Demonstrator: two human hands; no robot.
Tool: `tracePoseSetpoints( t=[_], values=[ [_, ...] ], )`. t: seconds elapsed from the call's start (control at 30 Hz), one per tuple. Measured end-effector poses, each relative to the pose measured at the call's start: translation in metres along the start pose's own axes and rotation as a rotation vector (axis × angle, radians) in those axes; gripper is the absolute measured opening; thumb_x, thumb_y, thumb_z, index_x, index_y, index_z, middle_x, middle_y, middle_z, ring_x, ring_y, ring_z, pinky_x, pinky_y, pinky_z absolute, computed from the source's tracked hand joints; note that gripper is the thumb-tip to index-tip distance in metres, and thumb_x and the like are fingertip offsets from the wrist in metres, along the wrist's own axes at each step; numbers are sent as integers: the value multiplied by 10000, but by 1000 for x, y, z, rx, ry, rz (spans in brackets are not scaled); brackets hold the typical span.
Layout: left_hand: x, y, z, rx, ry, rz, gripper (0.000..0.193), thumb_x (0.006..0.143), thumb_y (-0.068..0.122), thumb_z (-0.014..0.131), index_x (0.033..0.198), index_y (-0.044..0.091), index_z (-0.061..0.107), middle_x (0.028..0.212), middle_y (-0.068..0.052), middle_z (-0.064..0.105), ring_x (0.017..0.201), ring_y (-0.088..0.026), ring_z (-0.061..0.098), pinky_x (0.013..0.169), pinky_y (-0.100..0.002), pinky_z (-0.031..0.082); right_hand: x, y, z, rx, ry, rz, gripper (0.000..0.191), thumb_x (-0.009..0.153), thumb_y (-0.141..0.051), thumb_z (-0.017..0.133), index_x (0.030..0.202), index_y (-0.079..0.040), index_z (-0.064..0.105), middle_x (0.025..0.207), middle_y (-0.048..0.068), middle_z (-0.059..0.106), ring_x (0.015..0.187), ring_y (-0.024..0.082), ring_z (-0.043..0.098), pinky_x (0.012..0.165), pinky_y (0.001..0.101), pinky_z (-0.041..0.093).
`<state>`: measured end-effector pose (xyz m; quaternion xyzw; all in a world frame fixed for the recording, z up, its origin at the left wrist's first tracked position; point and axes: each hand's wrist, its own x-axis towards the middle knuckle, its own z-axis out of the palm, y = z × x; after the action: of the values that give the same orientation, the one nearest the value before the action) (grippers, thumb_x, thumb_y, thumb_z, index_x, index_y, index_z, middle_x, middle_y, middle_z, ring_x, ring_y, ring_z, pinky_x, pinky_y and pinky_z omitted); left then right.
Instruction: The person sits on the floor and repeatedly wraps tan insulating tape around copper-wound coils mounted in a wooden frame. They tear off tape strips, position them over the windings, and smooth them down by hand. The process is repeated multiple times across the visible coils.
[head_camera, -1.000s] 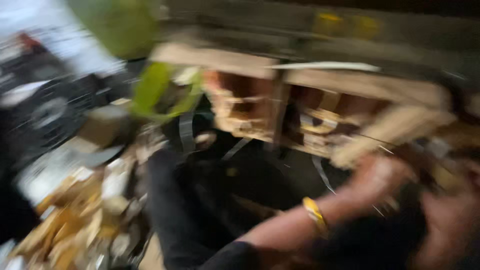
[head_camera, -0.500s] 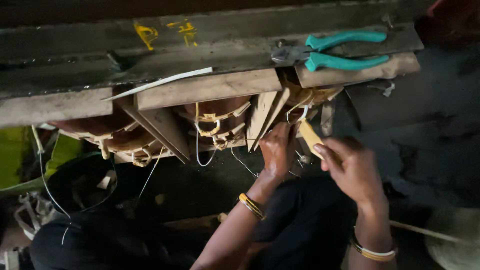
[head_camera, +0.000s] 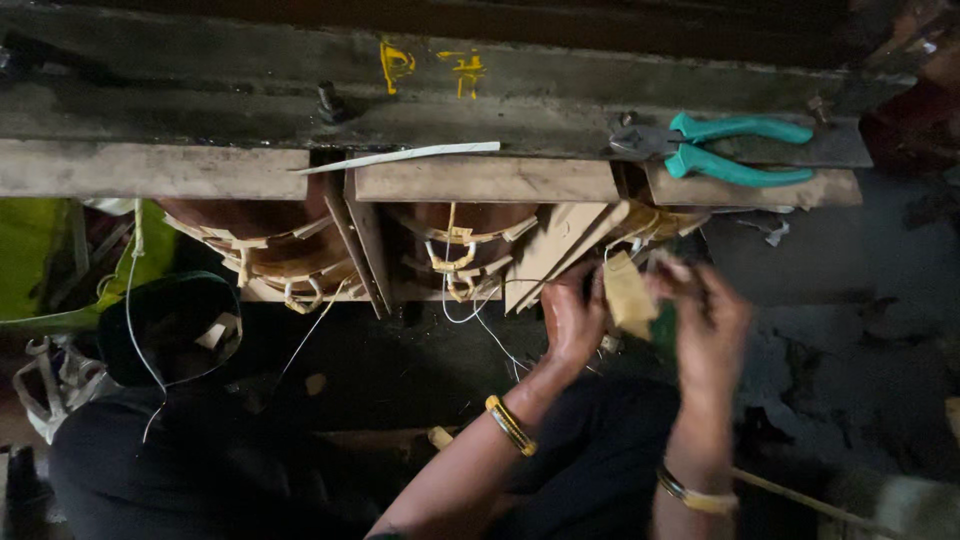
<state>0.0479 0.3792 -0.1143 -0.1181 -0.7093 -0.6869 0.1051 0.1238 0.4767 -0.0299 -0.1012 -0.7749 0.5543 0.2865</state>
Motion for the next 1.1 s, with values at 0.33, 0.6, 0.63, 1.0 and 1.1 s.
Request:
tracePoseSetpoints(
  t=[0.33,0.6,0.63,1.0,1.1],
  values=[
    [-4,29,12,-203,170,-296,177,857,82,762,940,-47,673,888,-208,741,793,-372,700,755,-429,541,20,58,49,94,266,-18,178,881,67,688,1054,27,694,963,23,709,811,69,633,715,250,498],
    [-12,42,-1,-139,95,-22,198,937,85,689,1087,-36,732,973,-201,738,866,-315,714,793,-401,552,10,67,50,266,283,21,162,901,49,689,1048,-19,680,996,-17,689,858,31,638,740,210,515],
    [-13,43,-2,-134,116,-88,178,925,93,714,1044,-40,707,928,-197,725,825,-320,692,775,-405,547,10,68,50,287,284,34,171,887,58,683,1035,-27,669,982,-21,685,845,32,642,732,212,522],
    [-15,53,-10,-30,105,23,263,924,109,704,1171,42,767,937,-162,695,837,-308,678,790,-412,546,8,54,55,347,279,60,118,938,32,666,1042,-20,689,964,-21,678,808,22,604,704,209,498],
    [-20,56,-11,-57,137,-17,258,950,93,679,1189,-3,685,1020,-181,681,928,-334,680,839,-429,534,8,56,53,323,252,45,86,946,12,660,1025,-12,684,929,-2,684,759,39,620,666,222,510]
  ],
)
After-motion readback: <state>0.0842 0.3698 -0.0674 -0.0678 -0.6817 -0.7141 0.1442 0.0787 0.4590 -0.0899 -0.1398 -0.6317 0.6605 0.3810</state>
